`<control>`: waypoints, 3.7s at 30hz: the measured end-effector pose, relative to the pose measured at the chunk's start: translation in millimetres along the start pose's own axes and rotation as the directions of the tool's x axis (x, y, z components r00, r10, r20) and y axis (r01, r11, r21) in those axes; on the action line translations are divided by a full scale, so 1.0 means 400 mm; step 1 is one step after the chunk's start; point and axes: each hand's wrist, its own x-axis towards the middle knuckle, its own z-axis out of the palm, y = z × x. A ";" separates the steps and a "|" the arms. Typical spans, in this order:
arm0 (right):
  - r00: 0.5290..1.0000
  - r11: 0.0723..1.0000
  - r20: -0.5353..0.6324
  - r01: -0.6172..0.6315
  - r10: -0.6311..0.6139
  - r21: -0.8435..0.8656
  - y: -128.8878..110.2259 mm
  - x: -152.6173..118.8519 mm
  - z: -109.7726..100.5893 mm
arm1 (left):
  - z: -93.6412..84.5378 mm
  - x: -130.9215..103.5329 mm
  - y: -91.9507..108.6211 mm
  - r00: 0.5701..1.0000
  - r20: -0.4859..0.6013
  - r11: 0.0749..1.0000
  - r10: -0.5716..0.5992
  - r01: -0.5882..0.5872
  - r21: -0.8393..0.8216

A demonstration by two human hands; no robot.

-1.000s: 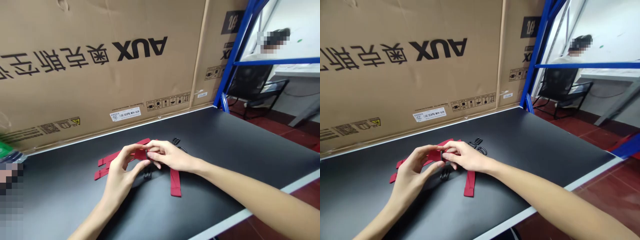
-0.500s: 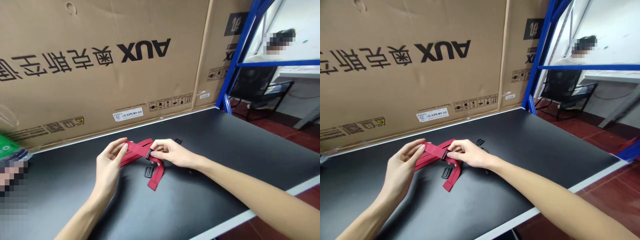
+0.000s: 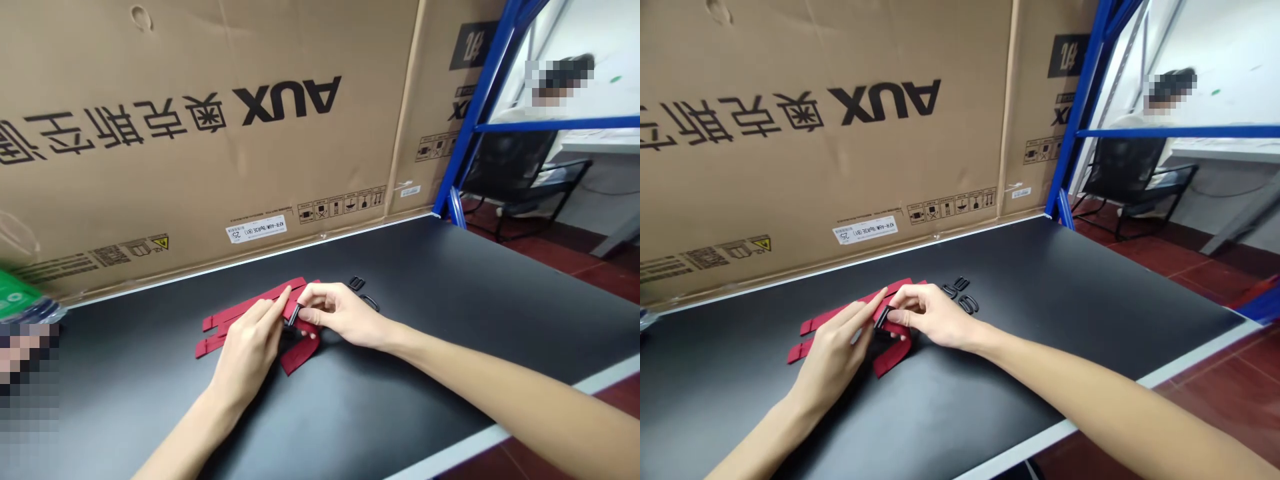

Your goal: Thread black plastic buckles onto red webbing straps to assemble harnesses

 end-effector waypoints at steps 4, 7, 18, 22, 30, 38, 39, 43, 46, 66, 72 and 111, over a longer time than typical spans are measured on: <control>1.000 1.000 -0.009 0.012 -0.011 0.006 0.009 0.002 0.004 | -0.002 0.002 -0.001 0.997 0.007 0.988 0.082 -0.083 0.134; 1.000 1.000 -0.026 0.004 -0.005 -0.013 0.013 0.003 0.005 | -0.002 0.001 0.000 0.995 0.019 0.986 0.093 -0.095 0.136; 0.980 0.983 -0.085 -0.181 0.178 -0.032 -0.005 0.001 0.008 | 0.003 0.000 0.007 0.996 0.085 0.978 -0.004 0.022 -0.208; 0.981 0.983 -0.110 -0.166 0.158 -0.072 -0.006 0.002 0.002 | -0.001 0.000 0.023 0.990 0.116 0.959 -0.085 0.113 -0.258; 0.991 0.962 -0.122 -0.092 0.062 -0.258 -0.007 -0.005 0.005 | -0.015 0.015 0.035 0.968 0.024 0.950 -0.250 0.250 -0.188; 0.969 0.760 -0.151 0.050 -0.193 -0.648 -0.036 -0.010 -0.025 | -0.056 0.049 0.012 0.760 -0.046 0.637 -0.649 0.508 -0.580; 0.963 0.699 -0.093 0.116 -0.254 -0.706 -0.034 -0.011 -0.026 | -0.055 0.050 0.006 0.748 -0.041 0.592 -0.663 0.490 -0.639; 0.895 0.433 0.294 0.424 -0.335 -0.795 -0.009 -0.017 -0.021 | -0.059 0.055 -0.017 0.728 -0.122 0.526 -0.674 0.359 -0.771; 0.871 0.400 0.408 0.489 -0.273 -0.776 0.000 -0.018 -0.016 | -0.073 0.052 -0.015 0.777 -0.192 0.654 -0.600 0.338 -0.676; 0.973 0.107 -0.213 -0.222 0.092 -0.969 -0.122 -0.012 -0.137 | -0.022 0.003 0.052 0.915 0.395 0.995 0.084 -0.058 -0.078; 0.979 0.244 -0.123 -0.161 0.165 -0.956 -0.104 -0.012 -0.136 | -0.015 -0.006 0.047 0.921 0.389 0.966 -0.030 0.127 -0.226; 0.981 0.991 -0.149 -0.121 0.128 0.055 0.007 -0.003 0.002 | -0.018 0.025 0.044 0.808 0.393 0.505 -0.439 0.584 -0.636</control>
